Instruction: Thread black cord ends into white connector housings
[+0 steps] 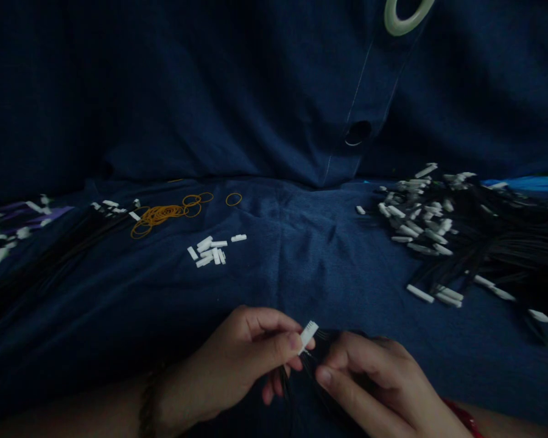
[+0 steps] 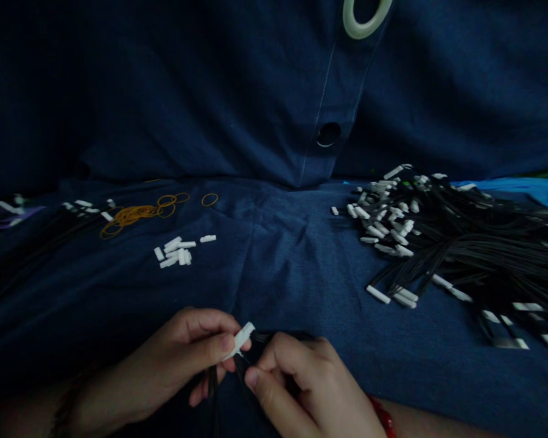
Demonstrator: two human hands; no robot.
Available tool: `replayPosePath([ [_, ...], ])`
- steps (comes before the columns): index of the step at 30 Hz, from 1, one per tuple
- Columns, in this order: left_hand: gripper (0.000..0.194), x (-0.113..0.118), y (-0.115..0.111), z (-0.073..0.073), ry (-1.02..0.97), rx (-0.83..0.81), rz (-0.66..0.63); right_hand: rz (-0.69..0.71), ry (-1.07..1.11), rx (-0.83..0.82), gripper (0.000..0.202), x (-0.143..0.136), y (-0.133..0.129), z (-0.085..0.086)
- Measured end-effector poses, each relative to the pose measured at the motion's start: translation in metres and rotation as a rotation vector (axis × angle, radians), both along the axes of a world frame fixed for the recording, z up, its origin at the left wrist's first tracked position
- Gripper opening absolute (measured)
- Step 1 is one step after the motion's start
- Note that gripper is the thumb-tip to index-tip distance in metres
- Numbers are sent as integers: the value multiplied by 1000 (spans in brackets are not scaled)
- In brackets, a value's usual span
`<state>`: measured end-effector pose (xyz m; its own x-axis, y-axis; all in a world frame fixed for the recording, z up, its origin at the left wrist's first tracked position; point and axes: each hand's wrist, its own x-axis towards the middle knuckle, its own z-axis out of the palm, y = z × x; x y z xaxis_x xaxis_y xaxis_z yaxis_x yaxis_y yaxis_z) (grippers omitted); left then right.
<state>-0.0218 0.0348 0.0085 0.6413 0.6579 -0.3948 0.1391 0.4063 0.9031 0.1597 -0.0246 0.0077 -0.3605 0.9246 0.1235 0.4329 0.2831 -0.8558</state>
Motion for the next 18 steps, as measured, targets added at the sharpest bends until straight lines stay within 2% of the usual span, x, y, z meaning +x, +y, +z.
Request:
replayPosePath([
  [6, 27, 1, 1, 3, 49, 6, -26, -19, -20, 97, 24, 0, 2, 2],
  [9, 26, 1, 0, 4, 70, -6, -22, -72, -69, 317, 21, 0, 0, 3],
  [11, 27, 1, 0, 4, 73, -17, -21, -120, -181, 482, 24, 0, -3, 4],
  [13, 28, 0, 1, 4, 69, -32, -21, -147, -303, 577, 30, 2, -5, 4],
  [18, 27, 1, 2, 4, 76, -69, 10, -104, -371, 576, 36, 1, -5, 7],
])
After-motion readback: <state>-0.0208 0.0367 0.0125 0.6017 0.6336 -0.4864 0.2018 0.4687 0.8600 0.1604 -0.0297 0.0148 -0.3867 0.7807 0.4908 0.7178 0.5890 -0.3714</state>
